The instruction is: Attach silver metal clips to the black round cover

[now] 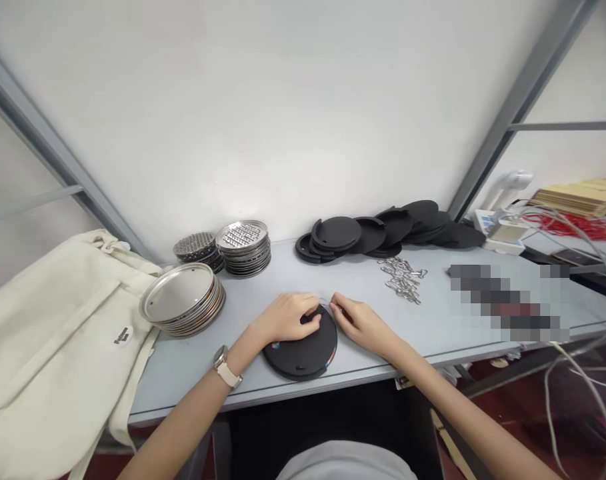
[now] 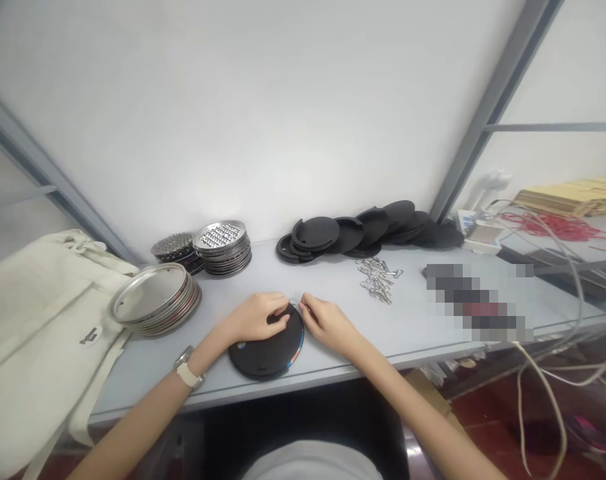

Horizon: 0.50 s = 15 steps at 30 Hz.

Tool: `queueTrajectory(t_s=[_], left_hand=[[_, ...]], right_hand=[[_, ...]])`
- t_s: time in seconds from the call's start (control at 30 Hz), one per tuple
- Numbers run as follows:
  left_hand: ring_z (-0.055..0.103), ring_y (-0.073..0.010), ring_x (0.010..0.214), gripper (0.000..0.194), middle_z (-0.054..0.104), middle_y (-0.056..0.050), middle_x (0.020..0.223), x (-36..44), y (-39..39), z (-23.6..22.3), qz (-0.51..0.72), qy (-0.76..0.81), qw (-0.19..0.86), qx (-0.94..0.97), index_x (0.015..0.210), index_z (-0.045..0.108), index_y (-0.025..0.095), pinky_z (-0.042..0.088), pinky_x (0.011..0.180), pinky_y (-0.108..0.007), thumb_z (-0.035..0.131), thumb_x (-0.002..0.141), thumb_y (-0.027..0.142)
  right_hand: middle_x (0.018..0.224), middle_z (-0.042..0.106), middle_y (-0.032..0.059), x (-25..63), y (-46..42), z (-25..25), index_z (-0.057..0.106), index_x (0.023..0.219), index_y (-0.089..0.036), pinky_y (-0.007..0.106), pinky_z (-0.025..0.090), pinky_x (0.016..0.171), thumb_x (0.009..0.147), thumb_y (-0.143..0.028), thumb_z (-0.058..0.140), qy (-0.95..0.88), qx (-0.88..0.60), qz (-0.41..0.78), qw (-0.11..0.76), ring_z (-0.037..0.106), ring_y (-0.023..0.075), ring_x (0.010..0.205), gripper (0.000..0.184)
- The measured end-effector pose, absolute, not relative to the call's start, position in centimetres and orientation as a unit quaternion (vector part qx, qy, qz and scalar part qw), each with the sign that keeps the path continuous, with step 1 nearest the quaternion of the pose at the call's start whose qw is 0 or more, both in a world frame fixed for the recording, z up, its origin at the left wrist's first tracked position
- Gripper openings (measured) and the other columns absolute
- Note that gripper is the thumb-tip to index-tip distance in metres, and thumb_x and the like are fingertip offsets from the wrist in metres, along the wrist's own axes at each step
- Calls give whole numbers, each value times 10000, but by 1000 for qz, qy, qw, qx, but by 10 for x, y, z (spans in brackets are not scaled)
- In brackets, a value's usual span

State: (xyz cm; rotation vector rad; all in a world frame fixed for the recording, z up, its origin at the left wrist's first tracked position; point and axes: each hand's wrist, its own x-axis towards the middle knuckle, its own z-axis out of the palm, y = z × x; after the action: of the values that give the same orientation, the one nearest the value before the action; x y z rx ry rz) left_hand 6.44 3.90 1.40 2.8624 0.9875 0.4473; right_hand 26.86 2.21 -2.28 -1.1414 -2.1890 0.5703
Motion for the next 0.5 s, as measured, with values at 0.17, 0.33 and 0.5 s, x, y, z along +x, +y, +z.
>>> queueTrajectory(t_s=[0.17, 0.33, 0.5], left_hand=[[418, -122, 588, 172, 484, 13, 652, 67, 50, 16, 111, 255, 55, 959, 690, 410, 185, 294, 572, -263, 475, 834, 250], [448, -128, 603, 147, 510, 4, 669, 68, 58, 16, 95, 216, 43, 971, 698, 432, 184, 297, 574, -265, 503, 807, 253], [520, -147, 632, 110, 564, 6, 728, 67, 52, 15, 125, 267, 41, 955, 867, 472, 195, 339, 581, -260, 508, 810, 282]], right_hand=[[648, 495, -12, 269, 21, -23, 422, 760, -206, 235, 327, 588, 942, -257, 324, -847, -414, 193, 271, 451, 125, 574, 213], [612, 470, -24, 269, 21, -23, 427, 711, -193, 221, 293, 555, 909, -209, 361, -846, -421, 182, 270, 422, 104, 541, 209], [602, 467, -27, 268, 21, -24, 423, 683, -188, 219, 269, 545, 878, -186, 394, -845, -435, 170, 263, 406, 97, 532, 197]])
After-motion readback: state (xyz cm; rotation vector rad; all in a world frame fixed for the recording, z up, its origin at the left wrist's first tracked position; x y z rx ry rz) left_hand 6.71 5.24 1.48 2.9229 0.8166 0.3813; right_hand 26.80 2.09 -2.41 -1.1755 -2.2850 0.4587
